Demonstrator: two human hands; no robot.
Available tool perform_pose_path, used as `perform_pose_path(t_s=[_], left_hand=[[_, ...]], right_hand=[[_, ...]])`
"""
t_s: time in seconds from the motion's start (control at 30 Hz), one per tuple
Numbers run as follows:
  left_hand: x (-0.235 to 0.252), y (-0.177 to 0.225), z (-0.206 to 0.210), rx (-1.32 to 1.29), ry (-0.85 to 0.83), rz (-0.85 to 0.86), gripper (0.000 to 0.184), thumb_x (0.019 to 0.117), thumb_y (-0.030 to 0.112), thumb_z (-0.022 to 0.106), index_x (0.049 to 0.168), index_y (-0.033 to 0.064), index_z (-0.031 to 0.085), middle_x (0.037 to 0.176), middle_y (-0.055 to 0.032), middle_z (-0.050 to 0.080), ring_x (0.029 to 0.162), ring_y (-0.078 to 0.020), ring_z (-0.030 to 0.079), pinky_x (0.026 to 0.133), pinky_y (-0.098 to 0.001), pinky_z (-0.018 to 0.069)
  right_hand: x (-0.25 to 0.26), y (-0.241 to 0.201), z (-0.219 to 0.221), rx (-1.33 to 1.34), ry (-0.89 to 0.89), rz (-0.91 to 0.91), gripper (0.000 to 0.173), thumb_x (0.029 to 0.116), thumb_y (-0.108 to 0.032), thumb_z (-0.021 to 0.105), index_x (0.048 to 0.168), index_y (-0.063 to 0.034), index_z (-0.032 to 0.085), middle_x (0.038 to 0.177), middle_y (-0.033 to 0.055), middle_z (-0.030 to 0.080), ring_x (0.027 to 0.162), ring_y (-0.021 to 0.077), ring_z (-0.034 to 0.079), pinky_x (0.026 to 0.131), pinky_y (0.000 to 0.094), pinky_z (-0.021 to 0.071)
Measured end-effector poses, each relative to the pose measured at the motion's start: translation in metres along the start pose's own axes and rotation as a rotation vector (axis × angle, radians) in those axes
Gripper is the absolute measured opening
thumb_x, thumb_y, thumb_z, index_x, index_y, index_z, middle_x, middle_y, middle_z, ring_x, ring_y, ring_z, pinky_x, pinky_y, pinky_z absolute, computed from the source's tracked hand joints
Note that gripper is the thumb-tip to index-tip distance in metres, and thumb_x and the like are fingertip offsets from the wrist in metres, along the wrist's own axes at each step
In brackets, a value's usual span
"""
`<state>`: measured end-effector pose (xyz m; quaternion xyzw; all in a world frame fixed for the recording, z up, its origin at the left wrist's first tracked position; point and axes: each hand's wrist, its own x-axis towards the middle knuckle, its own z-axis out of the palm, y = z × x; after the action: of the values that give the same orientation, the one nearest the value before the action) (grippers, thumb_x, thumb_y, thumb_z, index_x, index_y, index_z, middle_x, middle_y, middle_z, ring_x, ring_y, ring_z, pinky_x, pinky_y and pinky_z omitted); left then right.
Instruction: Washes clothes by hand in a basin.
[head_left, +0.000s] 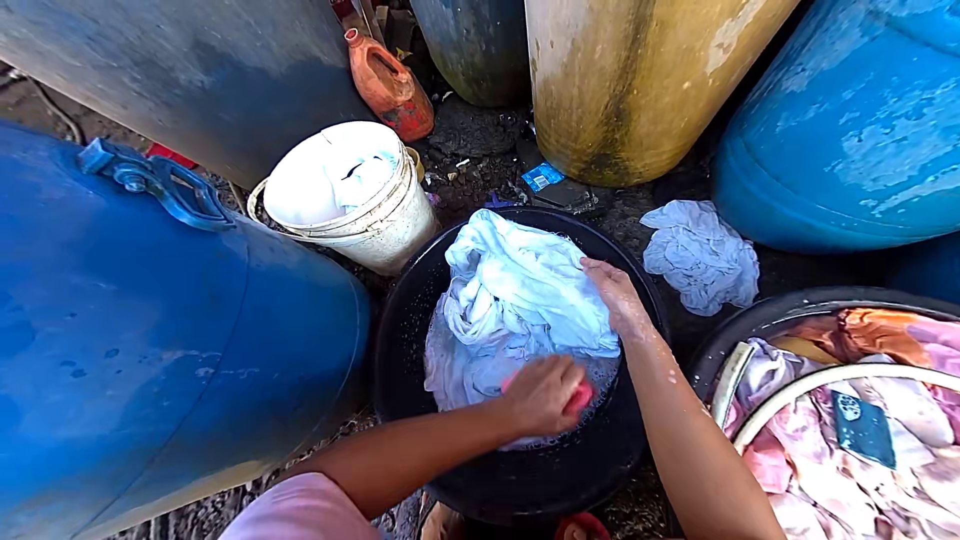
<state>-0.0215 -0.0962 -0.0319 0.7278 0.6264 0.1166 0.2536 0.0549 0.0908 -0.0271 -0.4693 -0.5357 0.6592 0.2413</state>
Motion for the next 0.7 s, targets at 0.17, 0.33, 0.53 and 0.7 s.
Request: perform_pose_path(t_s=[0.17,0.33,0.53,0.7], left_hand=[[0.016,-0.017,0.060,0.053,-0.529,-0.275,0.052,0.1016,0.021,0.062,0.143,-0.0065,0.048,0.137,-0.0324,0.056,0.129,-0.0497,0.055,0.101,-0.0639,0.0471],[0.033,-0.020,0.058,0.029,-0.507,-0.412,0.076,0.0926,0.020,0.073,0.155,-0.0017,0.034,0.148,-0.0307,0.048,0.138,-0.0496,0.046,0.106,-0.0653,0.0423],[-0.012,-0.046,0.008,-0.073,-0.509,-0.108,0.094,0.0821,0.011,0.084,0.159,0.0007,0.031,0.144,-0.0333,0.051,0.131,-0.0513,0.053,0.105,-0.0654,0.0456],[0.004,-0.051,-0.121,-0.220,-0.236,-0.286,0.083,0.0913,0.006,0.073,0.162,0.0061,0.030,0.138,-0.0329,0.056,0.128,-0.0454,0.057,0.110,-0.0580,0.0438]], right_hand=[[0.001,0.000,0.004,0.054,-0.055,0.202,0.036,0.1037,-0.030,0.060,0.117,0.0036,0.065,0.104,0.0152,0.066,0.092,0.0175,0.061,0.085,0.0344,0.0503],[-0.012,0.002,0.010,0.008,-0.188,0.192,0.030,0.1024,-0.023,0.063,0.114,0.0052,0.064,0.100,0.0133,0.067,0.086,0.0140,0.062,0.082,0.0318,0.0528],[-0.012,0.008,0.013,-0.018,-0.244,0.124,0.024,0.0993,-0.011,0.065,0.116,0.0058,0.062,0.102,0.0135,0.066,0.085,0.0118,0.063,0.081,0.0285,0.0537],[-0.021,0.018,0.024,0.150,-0.087,0.165,0.023,0.1051,-0.017,0.057,0.115,0.0036,0.063,0.095,0.0101,0.067,0.080,0.0101,0.063,0.075,0.0277,0.0543]])
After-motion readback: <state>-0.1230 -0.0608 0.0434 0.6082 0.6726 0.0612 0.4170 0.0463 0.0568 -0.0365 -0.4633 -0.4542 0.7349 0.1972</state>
